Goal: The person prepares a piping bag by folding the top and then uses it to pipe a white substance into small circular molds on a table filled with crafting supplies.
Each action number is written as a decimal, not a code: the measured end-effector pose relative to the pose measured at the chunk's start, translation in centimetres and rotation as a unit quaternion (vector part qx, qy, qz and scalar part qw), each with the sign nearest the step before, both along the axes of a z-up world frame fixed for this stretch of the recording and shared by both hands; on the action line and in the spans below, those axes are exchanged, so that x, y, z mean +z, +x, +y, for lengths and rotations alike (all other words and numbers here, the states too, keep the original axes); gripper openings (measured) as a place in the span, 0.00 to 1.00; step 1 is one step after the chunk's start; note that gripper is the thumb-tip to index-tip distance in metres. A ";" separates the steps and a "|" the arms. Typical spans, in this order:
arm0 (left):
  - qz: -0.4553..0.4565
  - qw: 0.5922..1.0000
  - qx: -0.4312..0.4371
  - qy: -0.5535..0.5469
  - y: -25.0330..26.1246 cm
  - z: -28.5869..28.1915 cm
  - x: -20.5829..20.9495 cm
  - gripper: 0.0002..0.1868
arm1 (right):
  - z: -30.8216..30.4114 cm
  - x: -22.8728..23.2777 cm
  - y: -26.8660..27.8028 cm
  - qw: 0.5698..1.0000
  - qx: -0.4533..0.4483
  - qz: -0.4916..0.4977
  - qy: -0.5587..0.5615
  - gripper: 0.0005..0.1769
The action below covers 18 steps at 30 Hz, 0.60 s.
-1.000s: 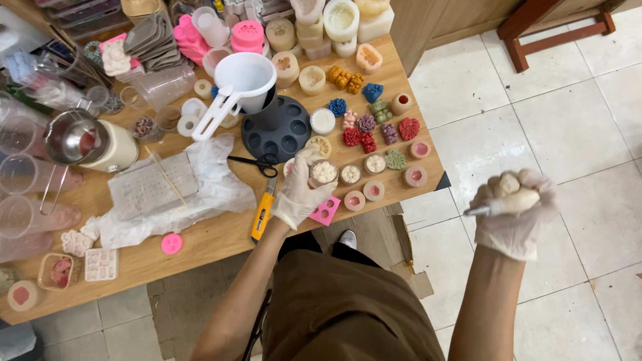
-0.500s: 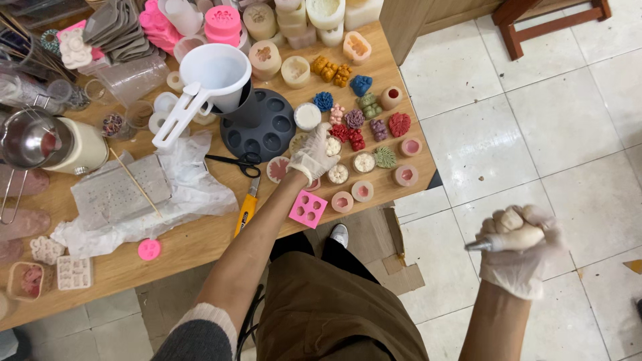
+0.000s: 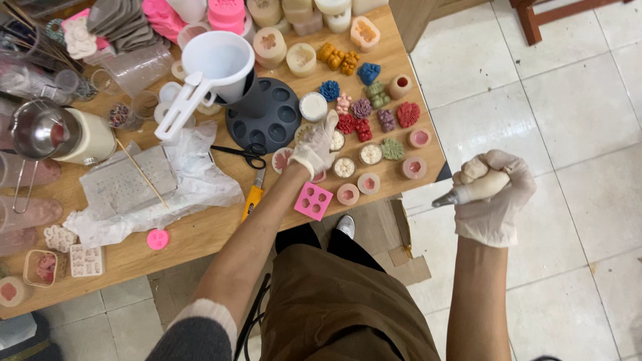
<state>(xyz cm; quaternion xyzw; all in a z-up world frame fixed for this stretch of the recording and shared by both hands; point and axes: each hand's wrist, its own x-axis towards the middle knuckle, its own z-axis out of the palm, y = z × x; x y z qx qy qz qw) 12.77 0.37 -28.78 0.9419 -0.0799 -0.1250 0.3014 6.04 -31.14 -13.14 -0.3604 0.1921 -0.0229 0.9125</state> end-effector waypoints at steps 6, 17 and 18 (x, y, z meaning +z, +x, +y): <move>0.051 0.995 0.019 0.087 -5.8 -0.6 1.9 0.36 | 0.0 -0.2 0.0 1.000 -0.014 0.023 -0.016 0.13; -0.035 0.999 0.024 -0.001 -7.2 -2.1 -5.2 0.48 | 0.4 -1.3 -0.8 1.000 0.004 0.011 -0.001 0.14; -0.008 1.000 0.019 -0.003 -7.0 -1.9 -5.0 0.48 | 0.4 -1.2 -0.7 1.000 0.004 0.023 0.006 0.13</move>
